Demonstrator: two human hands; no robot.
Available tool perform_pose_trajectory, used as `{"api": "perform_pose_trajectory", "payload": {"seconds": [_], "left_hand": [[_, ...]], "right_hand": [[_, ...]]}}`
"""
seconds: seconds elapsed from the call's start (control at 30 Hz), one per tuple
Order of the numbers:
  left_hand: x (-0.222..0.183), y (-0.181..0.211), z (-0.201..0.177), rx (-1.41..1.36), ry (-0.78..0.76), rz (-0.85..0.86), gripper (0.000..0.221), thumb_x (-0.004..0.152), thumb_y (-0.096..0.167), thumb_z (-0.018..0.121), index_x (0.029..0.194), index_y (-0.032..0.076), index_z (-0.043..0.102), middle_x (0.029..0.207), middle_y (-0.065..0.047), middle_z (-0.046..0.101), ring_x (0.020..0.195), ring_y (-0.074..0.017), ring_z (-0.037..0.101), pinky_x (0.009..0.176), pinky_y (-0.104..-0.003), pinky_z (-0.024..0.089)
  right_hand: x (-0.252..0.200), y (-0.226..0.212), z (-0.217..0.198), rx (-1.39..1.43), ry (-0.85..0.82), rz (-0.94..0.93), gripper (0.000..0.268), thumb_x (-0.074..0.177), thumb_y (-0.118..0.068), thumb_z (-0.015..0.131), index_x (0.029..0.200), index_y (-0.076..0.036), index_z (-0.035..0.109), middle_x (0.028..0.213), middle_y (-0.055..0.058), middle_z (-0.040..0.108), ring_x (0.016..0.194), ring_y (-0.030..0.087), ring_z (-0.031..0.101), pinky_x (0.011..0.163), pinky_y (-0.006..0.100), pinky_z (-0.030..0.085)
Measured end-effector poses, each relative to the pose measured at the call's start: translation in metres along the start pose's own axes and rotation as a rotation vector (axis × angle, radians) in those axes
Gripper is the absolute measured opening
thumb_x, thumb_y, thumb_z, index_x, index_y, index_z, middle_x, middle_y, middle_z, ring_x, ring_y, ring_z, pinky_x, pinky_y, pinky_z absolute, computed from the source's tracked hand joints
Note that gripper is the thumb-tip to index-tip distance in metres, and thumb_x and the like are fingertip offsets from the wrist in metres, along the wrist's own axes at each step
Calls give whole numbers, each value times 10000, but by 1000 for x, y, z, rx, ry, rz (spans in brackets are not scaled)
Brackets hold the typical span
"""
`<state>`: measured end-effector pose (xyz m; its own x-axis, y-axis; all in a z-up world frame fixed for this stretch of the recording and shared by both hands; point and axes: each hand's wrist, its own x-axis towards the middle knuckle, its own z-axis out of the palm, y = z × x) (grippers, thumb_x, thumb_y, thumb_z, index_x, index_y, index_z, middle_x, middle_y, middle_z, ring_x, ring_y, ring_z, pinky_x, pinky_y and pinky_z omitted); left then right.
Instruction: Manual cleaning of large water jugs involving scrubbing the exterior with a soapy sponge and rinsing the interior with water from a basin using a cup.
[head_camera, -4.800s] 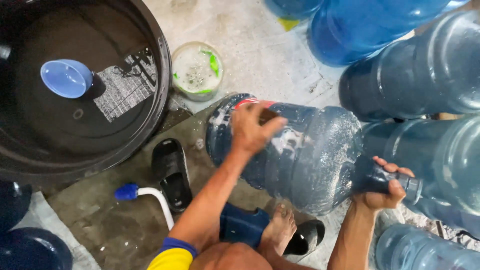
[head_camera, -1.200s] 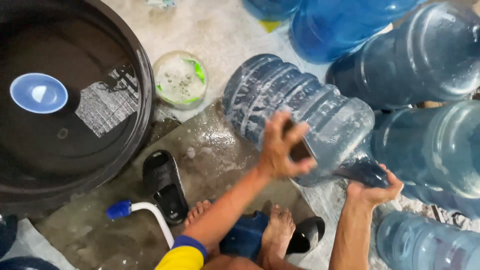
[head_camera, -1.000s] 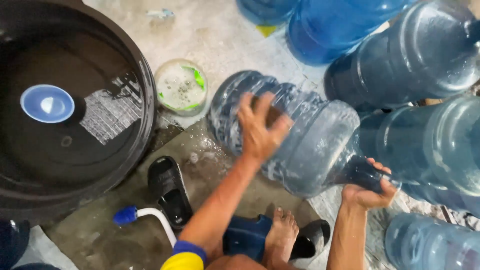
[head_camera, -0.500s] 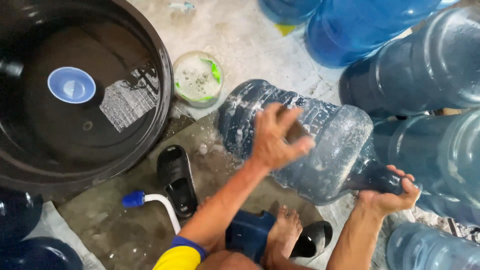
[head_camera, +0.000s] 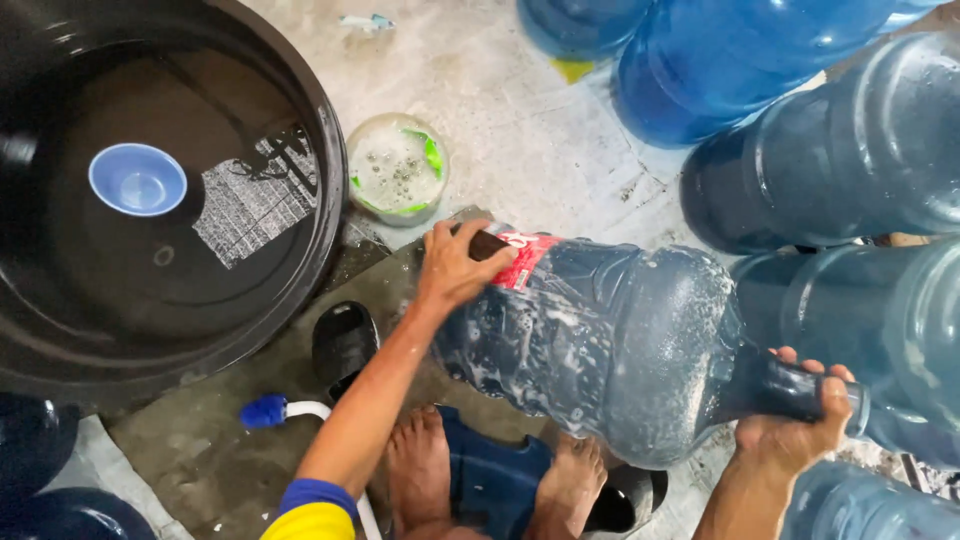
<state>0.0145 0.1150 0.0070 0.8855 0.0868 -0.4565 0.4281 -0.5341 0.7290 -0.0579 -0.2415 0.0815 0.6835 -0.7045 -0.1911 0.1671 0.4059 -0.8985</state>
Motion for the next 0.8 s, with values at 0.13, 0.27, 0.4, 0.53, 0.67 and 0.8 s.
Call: {"api": "perform_pose_trajectory", "payload": {"seconds": [0.13,0.27,0.4,0.53,0.67,0.8], "left_hand": [[59,-31,-26,-132,328,149,783,757,650,481,1197,8,571,1043,-206,579,969,-309,548,788,-467,461],[134,-74,-39,44,371,-260,747,663,553,710,1258,183,452,1296,-182,334,1226,-340,312,908,-526,412],[178,-103,-28,698,75,-386,975,739,469,664,1470,61,163,1458,-330,96,1337,-447,189,969,-432,449],[134,-57,-49,51,282,-389,415,589,451,791,735,105,616,760,-37,661,778,-204,627,682,-379,526],[89,-16,2,-622,189,173,491,794,535,490,1112,190,636,971,-19,644,710,-121,588,607,-266,511],[-14,111,40,-354,162,255,787,719,626,394,1347,152,386,1480,-202,228,1354,-313,256,1004,-500,367]], "right_hand": [[11,-4,-3,143,32,46,144,568,-149,616,707,-171,590,720,1,602,700,177,592,842,400,538],[39,-2,-33,114,-371,-169,274,685,-246,554,947,-205,624,849,-32,596,882,154,612,1053,400,519],[50,-1,-18,30,-717,-306,338,731,-259,559,1065,-209,564,984,-20,604,1008,153,601,1189,411,420],[42,9,-11,112,-629,-308,404,722,-244,602,1122,-195,575,1052,-1,618,1039,176,585,1147,399,470],[45,25,3,149,-354,-384,449,735,-428,719,1076,-176,572,926,27,638,929,231,628,1013,418,533],[40,19,27,108,-252,-361,398,701,-393,623,1014,-158,551,778,27,600,876,250,643,950,398,509]]}}
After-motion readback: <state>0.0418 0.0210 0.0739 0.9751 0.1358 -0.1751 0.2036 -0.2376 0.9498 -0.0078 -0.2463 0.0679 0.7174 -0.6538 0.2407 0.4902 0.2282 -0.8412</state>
